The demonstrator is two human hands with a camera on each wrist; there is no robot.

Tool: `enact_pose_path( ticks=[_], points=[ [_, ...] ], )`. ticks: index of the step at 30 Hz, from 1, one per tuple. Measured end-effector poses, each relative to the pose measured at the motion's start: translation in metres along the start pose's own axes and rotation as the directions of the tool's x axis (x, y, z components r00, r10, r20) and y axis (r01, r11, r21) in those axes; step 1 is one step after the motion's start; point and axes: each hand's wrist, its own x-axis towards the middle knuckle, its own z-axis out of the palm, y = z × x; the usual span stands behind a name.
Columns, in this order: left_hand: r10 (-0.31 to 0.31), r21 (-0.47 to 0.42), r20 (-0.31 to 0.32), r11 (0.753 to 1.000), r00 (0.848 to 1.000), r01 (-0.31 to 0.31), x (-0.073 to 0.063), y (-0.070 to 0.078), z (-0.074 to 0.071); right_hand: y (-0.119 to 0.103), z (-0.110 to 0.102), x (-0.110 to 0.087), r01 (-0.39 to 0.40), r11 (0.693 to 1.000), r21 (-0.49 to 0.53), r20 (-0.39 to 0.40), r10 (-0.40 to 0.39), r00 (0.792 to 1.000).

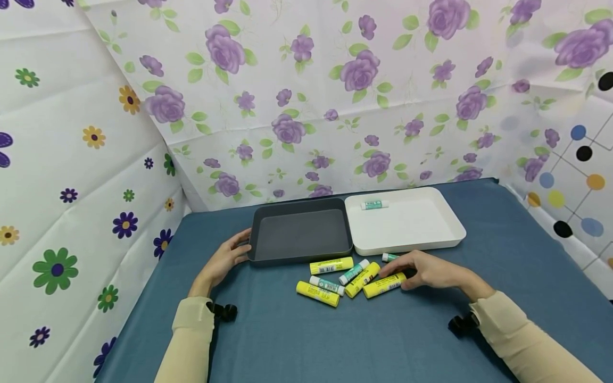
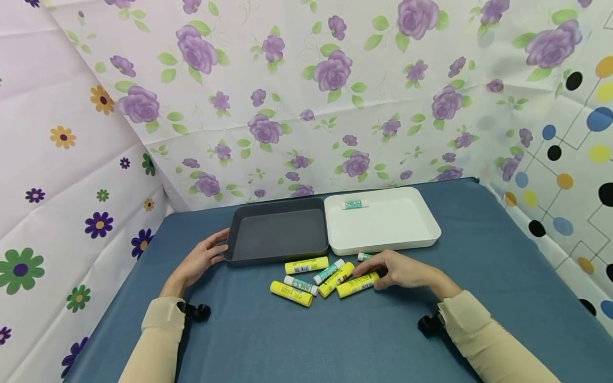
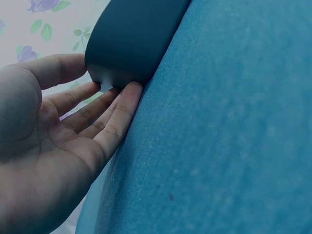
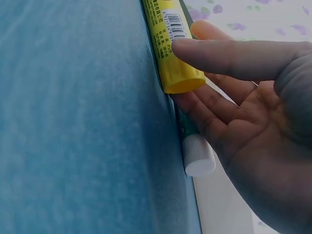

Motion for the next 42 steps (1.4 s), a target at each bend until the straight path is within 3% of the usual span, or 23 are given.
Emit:
enact_pose_path(
  ticks=[10,21,29,42],
  points=[
    [-0.007,-0.001,-0.007,1.0,1.0,0.007,-0.001,0.001,0.001,-0.004,0.002,0.002,-0.031,0.999,-0.01,-0.006,0.031,0.999],
    [0.005,0.01,-0.004,1.0,1.0,-0.005,0.0,0.0,0.0,-0.01,-0.002,-0.001,-0.023,0.998,0.061,0.01,0.022,1.0],
    [0.008,0.016,-0.01,1.0,1.0,-0.008,0.001,-0.001,0.0,-0.014,-0.004,-0.003,-0.026,1.0,-0.014,-0.001,0.026,1.0],
    [0.019,0.008,-0.001,1.0,1.0,-0.019,-0.001,0.0,0.0,-0.005,-0.007,-0.004,-0.041,0.999,0.008,-0.026,0.042,0.999]
  ],
)
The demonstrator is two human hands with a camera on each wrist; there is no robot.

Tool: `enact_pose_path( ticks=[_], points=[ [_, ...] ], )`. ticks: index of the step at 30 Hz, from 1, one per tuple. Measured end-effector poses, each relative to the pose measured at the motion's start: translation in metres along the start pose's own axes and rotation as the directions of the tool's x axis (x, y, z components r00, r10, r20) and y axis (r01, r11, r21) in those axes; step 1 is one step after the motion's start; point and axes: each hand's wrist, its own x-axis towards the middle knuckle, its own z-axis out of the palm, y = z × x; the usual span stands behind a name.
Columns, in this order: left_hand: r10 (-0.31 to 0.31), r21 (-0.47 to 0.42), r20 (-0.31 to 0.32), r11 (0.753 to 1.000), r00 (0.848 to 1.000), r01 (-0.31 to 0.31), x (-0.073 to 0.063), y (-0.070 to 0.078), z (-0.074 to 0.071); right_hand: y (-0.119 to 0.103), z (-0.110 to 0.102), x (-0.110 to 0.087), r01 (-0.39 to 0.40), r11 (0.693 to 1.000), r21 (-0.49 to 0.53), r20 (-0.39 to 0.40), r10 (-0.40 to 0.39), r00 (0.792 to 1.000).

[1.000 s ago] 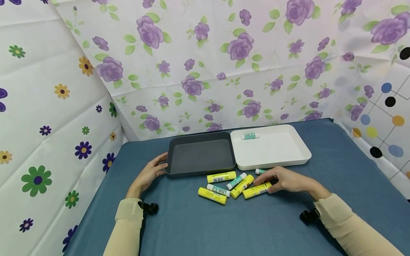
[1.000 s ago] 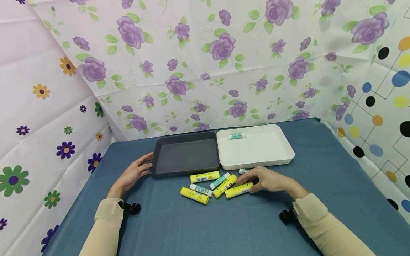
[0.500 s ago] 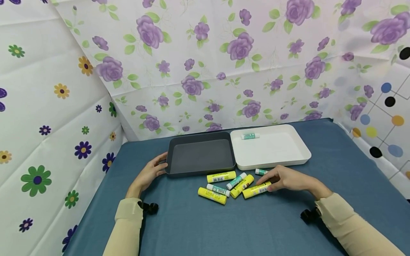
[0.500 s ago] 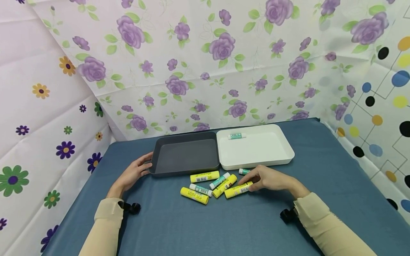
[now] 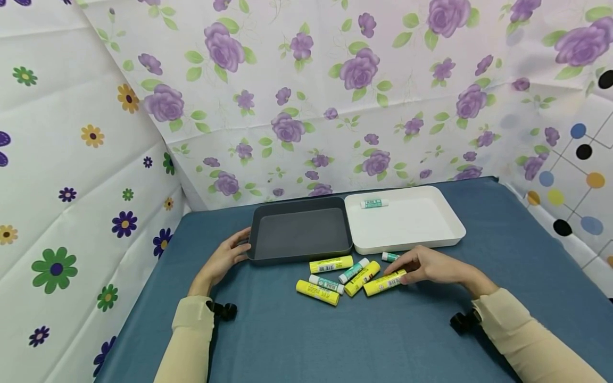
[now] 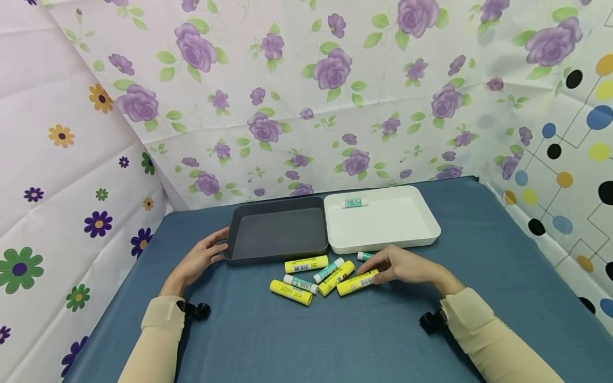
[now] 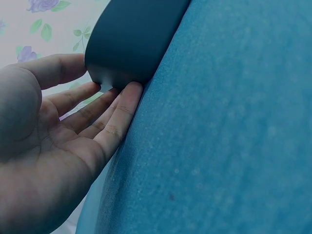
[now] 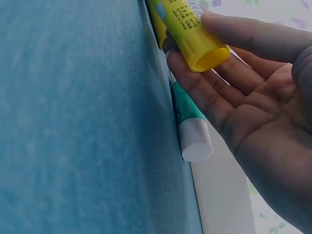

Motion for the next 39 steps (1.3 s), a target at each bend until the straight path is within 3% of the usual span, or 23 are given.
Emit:
enact_pose_path(
  ticks=[11,22,32,39],
  points=[
    [0.01,0.003,0.003,1.0,1.0,-0.01,0.0,0.001,0.001,-0.001,-0.003,-0.004,0.043,0.989,0.144,0.01,-0.045,0.999],
    [0.013,0.008,0.01,1.0,1.0,-0.014,0.002,0.0,-0.001,-0.02,-0.012,0.0,-0.009,0.978,0.206,-0.065,0.023,0.998],
    [0.005,0.003,0.003,1.0,1.0,-0.005,0.0,0.0,-0.002,-0.045,-0.033,0.033,-0.015,0.966,0.258,-0.186,0.064,0.98],
    [-0.008,-0.001,-0.001,1.0,1.0,0.008,0.0,0.001,0.0,-0.056,-0.046,0.064,0.02,0.969,0.247,-0.248,0.043,0.968]
  ],
)
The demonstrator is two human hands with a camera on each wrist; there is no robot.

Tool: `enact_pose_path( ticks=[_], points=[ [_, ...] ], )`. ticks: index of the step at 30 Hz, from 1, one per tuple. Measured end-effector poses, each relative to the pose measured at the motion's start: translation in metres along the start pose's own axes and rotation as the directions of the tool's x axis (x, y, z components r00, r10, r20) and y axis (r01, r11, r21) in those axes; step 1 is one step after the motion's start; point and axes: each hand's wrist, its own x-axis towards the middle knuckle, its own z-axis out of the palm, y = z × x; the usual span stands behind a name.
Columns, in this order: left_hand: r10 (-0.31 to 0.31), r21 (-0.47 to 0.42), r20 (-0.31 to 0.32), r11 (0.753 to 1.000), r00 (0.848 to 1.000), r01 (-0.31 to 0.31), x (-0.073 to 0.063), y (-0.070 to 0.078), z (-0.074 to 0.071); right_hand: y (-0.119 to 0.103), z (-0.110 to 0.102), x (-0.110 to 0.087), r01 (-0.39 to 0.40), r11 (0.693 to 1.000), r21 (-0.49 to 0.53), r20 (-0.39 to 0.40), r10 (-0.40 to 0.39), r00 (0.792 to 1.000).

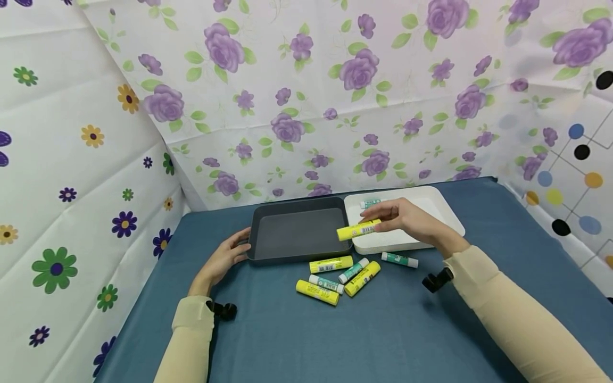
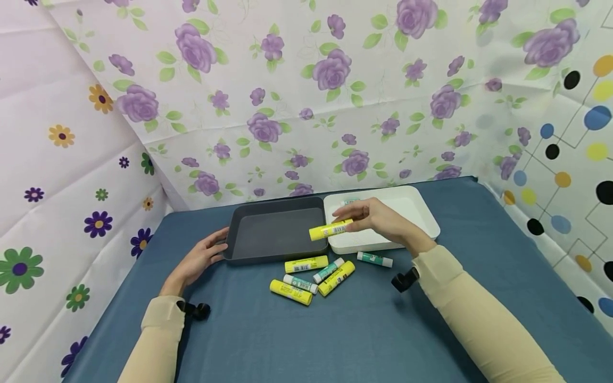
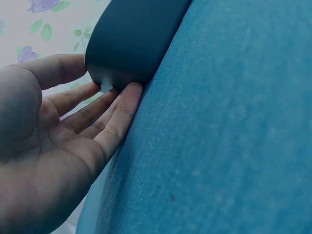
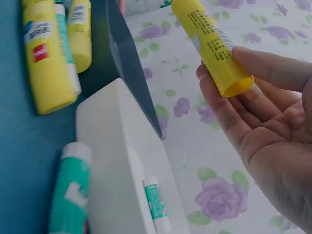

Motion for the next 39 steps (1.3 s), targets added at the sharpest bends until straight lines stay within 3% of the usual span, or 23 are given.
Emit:
enact_pose_path(
  ticks=[19,31,39],
  points=[
    [-0.028,0.005,-0.015,1.0,0.999,0.028,0.003,-0.001,0.0,-0.013,0.007,0.051,-0.037,0.999,0.016,-0.07,0.038,0.997],
    [-0.018,0.003,-0.002,1.0,1.0,0.018,0.003,-0.001,-0.001,-0.024,0.015,0.088,-0.04,0.996,0.077,-0.022,0.042,0.999],
    [-0.018,0.004,-0.002,1.0,1.0,0.018,0.002,-0.003,0.0,-0.021,0.022,0.111,-0.049,0.995,0.087,-0.033,0.052,0.998]
  ],
)
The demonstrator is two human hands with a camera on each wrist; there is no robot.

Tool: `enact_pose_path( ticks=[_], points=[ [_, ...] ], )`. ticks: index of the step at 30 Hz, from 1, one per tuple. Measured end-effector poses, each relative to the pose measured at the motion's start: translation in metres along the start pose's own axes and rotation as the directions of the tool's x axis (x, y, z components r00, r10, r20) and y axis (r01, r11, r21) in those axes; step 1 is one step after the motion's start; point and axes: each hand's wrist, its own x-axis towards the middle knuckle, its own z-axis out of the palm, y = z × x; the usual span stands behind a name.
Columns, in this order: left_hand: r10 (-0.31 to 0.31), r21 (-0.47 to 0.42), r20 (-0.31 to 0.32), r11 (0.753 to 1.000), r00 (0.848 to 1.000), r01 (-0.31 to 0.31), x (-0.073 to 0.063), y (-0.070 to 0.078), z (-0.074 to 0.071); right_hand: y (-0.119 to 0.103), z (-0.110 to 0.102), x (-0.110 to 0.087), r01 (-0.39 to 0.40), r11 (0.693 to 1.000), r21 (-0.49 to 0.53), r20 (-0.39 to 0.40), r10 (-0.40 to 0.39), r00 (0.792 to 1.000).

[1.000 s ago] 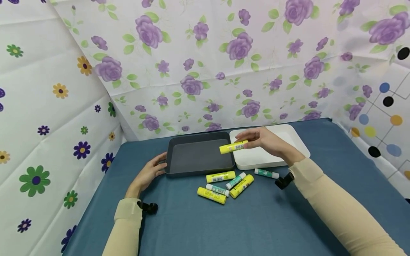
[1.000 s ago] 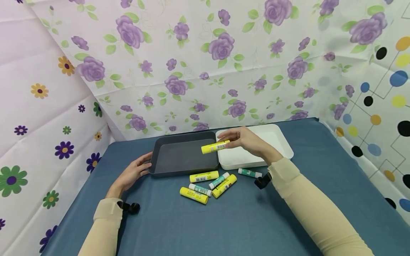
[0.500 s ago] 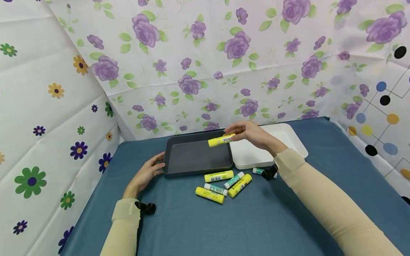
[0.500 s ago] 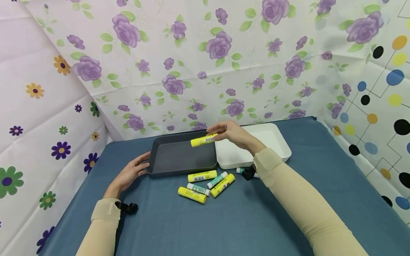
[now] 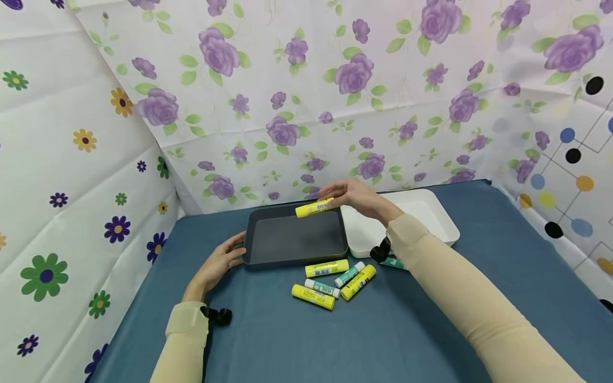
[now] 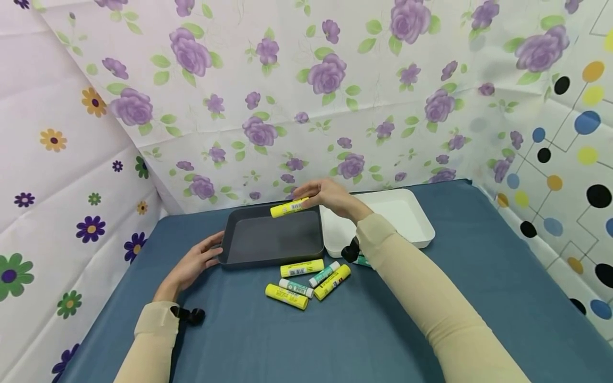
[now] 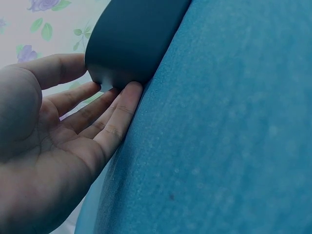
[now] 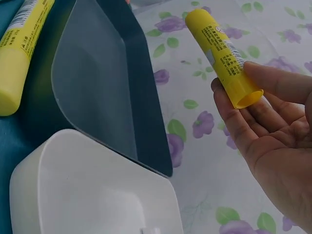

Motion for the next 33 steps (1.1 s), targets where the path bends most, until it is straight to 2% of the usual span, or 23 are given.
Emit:
enact_pose_path(
  ticks=[11,16,23,33],
  points=[
    [0.0,0.002,0.008,1.0,1.0,0.0,0.002,-0.001,0.003,0.009,0.024,0.032,-0.053,0.996,-0.077,0.007,0.053,0.999],
    [-0.007,-0.001,-0.002,1.0,1.0,0.007,0.002,-0.001,0.002,0.015,0.037,0.043,-0.062,0.996,-0.066,0.006,0.062,0.998],
    [0.003,0.002,-0.001,1.0,1.0,-0.003,-0.004,-0.002,-0.002,0.024,0.054,0.052,-0.084,0.996,-0.029,-0.005,0.084,0.996],
    [-0.003,-0.005,0.004,1.0,1.0,0.003,-0.002,0.0,0.001,0.039,0.057,0.055,-0.122,0.987,-0.108,-0.019,0.12,0.993]
  ],
)
